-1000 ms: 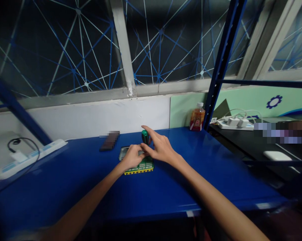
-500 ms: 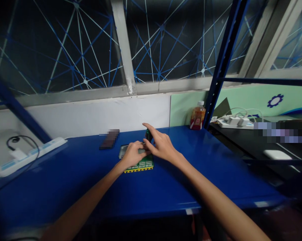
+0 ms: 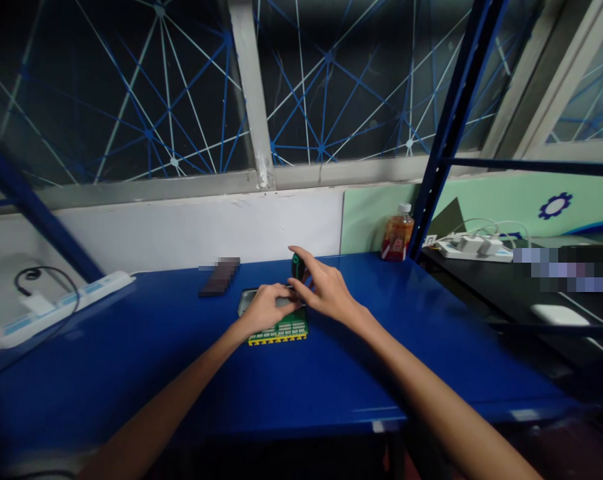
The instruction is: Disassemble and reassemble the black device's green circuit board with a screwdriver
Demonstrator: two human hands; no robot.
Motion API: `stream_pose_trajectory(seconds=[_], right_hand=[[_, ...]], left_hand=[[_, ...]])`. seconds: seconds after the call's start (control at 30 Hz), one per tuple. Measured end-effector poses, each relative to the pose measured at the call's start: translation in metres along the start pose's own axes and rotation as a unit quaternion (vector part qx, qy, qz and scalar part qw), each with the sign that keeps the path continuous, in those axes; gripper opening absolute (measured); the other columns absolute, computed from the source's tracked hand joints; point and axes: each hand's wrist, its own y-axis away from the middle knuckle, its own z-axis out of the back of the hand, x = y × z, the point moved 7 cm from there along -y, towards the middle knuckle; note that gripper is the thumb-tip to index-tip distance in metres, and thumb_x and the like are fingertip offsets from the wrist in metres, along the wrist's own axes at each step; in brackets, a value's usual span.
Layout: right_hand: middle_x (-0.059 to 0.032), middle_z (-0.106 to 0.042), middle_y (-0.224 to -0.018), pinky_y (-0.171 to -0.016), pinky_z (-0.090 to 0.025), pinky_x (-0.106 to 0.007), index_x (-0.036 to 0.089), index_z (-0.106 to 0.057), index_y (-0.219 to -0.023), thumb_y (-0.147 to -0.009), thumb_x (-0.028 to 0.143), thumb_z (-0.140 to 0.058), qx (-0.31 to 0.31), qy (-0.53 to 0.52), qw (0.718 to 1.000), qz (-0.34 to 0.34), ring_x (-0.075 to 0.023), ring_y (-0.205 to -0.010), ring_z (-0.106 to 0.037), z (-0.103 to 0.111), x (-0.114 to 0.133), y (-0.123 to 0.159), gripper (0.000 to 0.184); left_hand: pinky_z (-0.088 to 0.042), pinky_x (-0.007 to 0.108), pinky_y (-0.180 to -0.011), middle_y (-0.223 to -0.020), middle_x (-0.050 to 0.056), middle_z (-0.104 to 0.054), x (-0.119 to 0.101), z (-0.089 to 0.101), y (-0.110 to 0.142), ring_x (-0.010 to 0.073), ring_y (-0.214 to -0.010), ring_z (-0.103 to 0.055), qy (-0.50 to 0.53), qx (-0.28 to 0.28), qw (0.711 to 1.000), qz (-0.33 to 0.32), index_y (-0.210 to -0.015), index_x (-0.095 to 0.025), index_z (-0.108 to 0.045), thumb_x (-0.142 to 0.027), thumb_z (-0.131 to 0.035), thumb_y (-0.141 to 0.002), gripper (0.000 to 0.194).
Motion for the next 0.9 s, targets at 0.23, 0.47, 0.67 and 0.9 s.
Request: stream_pose_trajectory(seconds=[0.23, 0.47, 0.67, 0.9], right_hand=[[-0.0032, -0.061, -0.08, -0.059, -0.047, -0.03, 0.019, -0.028, -0.142, -0.087, 0.033, -0.046, 0.005, -0.002, 1.0, 0.009, -0.015, -0.059, -0.057, -0.0028, 0.0017, -0.0004, 0.059], [-0.0059, -0.061, -0.092, -0.066, -0.048, -0.032, 0.021, -0.027, -0.143, -0.085, 0.029, -0.05, 0.003, -0.027, 0.999, 0.021, -0.0176, -0.072, -0.059, -0.0063, 0.0036, -0.0007, 0.063], [-0.0008, -0.06, -0.073, -0.063, -0.047, -0.033, 0.023, -0.027, -0.142, -0.085, 0.034, -0.054, -0.004, -0.017, 1.0, 0.001, -0.017, -0.064, -0.057, -0.0064, -0.0004, 0.0001, 0.065], [-0.0067, -0.064, -0.088, -0.062, -0.046, -0.032, 0.019, -0.028, -0.143, -0.088, 0.039, -0.049, -0.015, 0.04, 0.999, 0.027, -0.0171, -0.065, -0.058, -0.0065, 0.009, 0.0024, 0.062]], left_hand=[[-0.047, 0.028, -0.081, -0.091, 0.001, -0.074, 0.0051, -0.0022, 0.0005, 0.0185, -0.086, -0.065, -0.007, -0.023, 1.0, 0.007, -0.088, -0.023, -0.074, -0.023, -0.059, -0.082, 0.017], [-0.047, 0.025, -0.081, -0.091, 0.001, -0.074, 0.003, -0.0014, 0.0014, 0.0181, -0.086, -0.067, 0.006, -0.021, 1.0, -0.01, -0.088, -0.021, -0.075, -0.015, -0.056, -0.081, 0.021], [-0.047, 0.026, -0.079, -0.09, 0.003, -0.074, 0.0028, -0.0005, 0.0041, 0.0191, -0.084, -0.067, 0.024, -0.034, 0.999, -0.013, -0.087, -0.02, -0.075, -0.022, -0.06, -0.08, 0.017], [-0.048, 0.026, -0.072, -0.088, 0.003, -0.075, 0.009, -0.0017, 0.0012, 0.0189, -0.078, -0.068, 0.064, -0.045, 0.997, 0.002, -0.084, -0.019, -0.076, -0.022, -0.063, -0.078, 0.014]])
